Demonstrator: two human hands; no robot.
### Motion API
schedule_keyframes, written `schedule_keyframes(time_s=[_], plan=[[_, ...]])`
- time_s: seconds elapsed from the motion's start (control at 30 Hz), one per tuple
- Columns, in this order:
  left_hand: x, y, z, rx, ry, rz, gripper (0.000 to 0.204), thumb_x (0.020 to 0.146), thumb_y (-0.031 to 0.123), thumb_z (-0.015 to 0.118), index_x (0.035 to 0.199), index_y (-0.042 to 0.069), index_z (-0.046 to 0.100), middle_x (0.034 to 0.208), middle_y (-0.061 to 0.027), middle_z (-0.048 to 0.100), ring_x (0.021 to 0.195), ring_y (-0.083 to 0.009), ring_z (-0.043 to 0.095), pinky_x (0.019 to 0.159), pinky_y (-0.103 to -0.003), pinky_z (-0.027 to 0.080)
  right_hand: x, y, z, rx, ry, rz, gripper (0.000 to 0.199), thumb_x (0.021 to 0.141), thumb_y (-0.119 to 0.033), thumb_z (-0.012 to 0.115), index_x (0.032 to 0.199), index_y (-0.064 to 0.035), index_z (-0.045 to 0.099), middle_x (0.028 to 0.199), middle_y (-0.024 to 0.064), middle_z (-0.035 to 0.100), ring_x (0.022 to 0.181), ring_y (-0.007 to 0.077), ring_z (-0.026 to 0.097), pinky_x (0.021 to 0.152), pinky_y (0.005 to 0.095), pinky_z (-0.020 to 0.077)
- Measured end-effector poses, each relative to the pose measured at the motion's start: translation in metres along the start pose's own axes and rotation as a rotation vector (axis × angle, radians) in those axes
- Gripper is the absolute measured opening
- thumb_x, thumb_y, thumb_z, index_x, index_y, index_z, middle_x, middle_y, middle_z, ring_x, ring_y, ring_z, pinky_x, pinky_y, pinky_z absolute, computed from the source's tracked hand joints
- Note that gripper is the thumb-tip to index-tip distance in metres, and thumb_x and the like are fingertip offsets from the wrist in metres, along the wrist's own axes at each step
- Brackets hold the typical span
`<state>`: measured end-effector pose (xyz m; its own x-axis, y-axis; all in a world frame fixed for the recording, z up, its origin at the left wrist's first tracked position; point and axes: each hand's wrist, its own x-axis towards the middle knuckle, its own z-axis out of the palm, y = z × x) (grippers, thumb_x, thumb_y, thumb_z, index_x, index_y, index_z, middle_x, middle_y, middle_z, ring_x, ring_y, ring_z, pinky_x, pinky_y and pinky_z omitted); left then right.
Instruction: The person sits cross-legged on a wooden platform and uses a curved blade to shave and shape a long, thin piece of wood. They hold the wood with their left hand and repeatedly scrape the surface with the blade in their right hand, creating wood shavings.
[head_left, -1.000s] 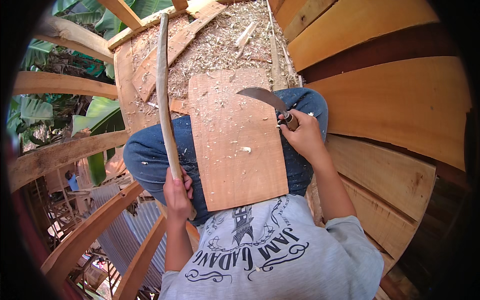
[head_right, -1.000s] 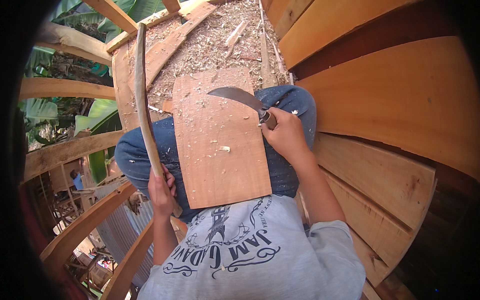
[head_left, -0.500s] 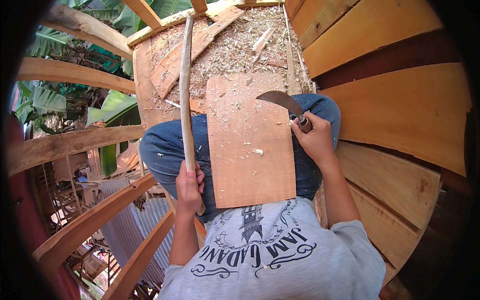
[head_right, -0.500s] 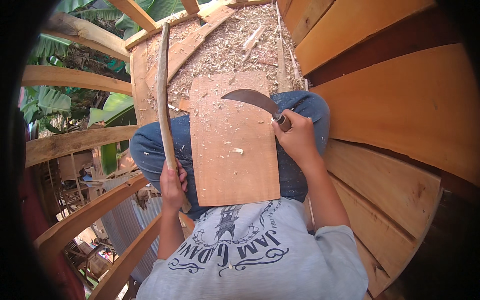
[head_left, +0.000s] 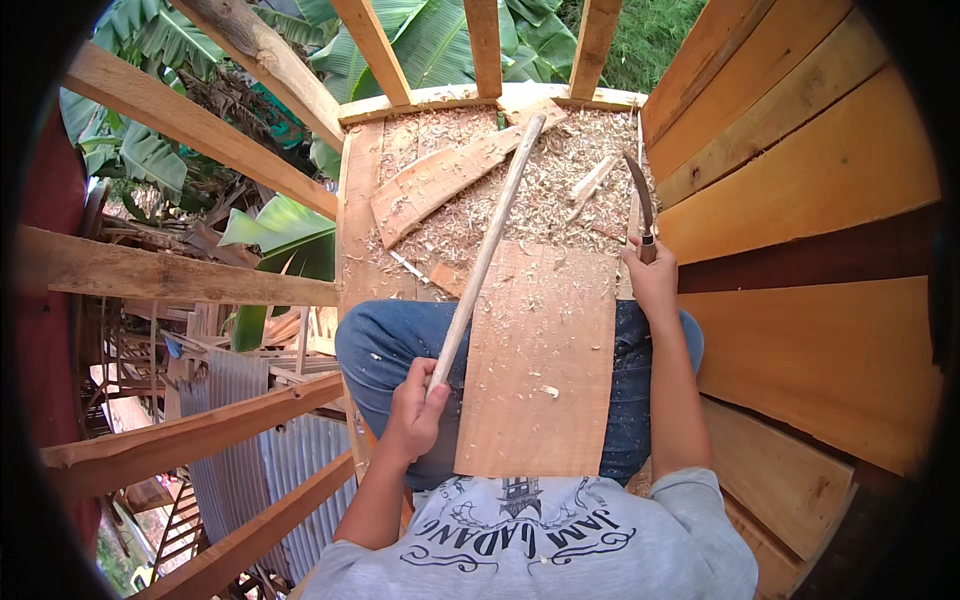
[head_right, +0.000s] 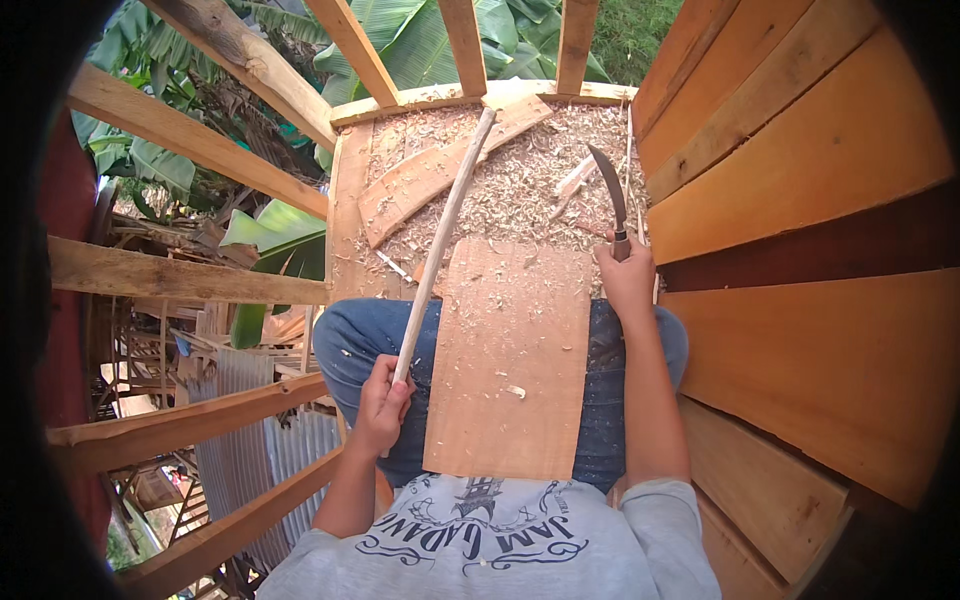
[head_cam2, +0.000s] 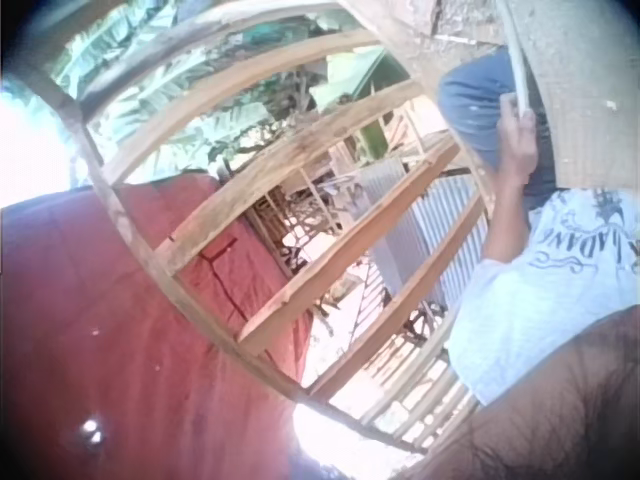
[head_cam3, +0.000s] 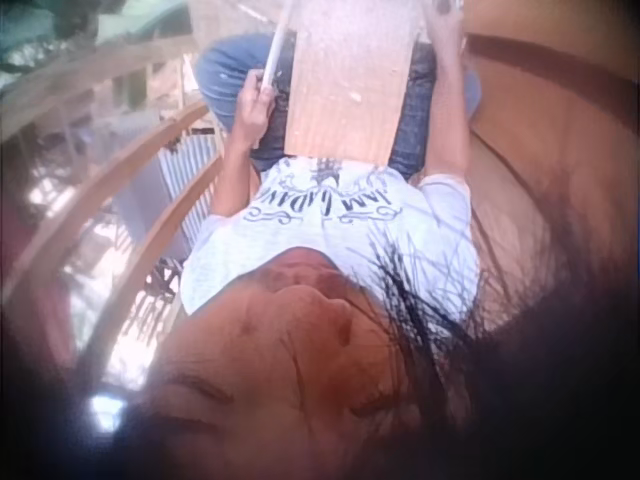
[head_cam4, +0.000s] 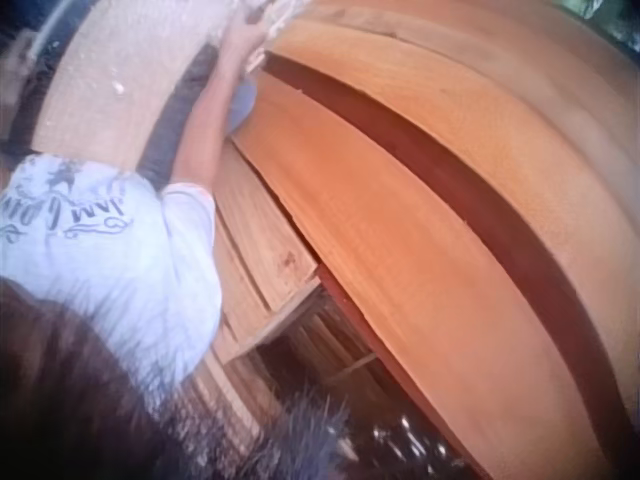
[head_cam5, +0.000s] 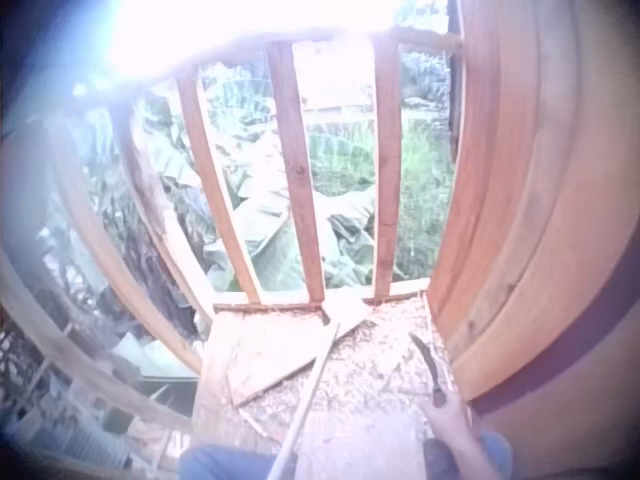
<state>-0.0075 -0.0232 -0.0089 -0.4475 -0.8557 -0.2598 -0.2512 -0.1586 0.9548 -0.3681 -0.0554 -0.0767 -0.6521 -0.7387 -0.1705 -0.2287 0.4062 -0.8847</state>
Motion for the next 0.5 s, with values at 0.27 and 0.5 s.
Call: schedule_keyframes(time_s=[0.27,0.5], plan=[[0.003,0.004,-0.003,-0.137,-0.059,-0.131,0.035,0.094,0.039,0.043,0.099,0.004,0.04,0.07,-0.0012,0.039,0.048,-0.004,0.034,0.039,-0.017,0.029,0.002,0.018,0.016,0.077,-0.234,0.068,0.018,0.075,-0.015,0.072,0.079,0.0009,0.064,0.065,0.0002,0.06,0.055,0.0072,0.051,0.052,0.0238,0.0412],[0.004,-0.003,-0.006,-0.247,-0.068,-0.122,0.035,0.094,0.038,0.044,0.101,0.005,0.04,0.071,-0.0011,0.039,0.049,-0.0052,0.036,0.041,-0.017,0.033,-0.005,0.007,0.015,0.131,-0.257,-0.028,0.021,0.075,-0.019,0.073,0.081,0.0,0.065,0.059,-0.0035,0.055,0.046,0.0036,0.044,0.041,0.0215,0.0342]])
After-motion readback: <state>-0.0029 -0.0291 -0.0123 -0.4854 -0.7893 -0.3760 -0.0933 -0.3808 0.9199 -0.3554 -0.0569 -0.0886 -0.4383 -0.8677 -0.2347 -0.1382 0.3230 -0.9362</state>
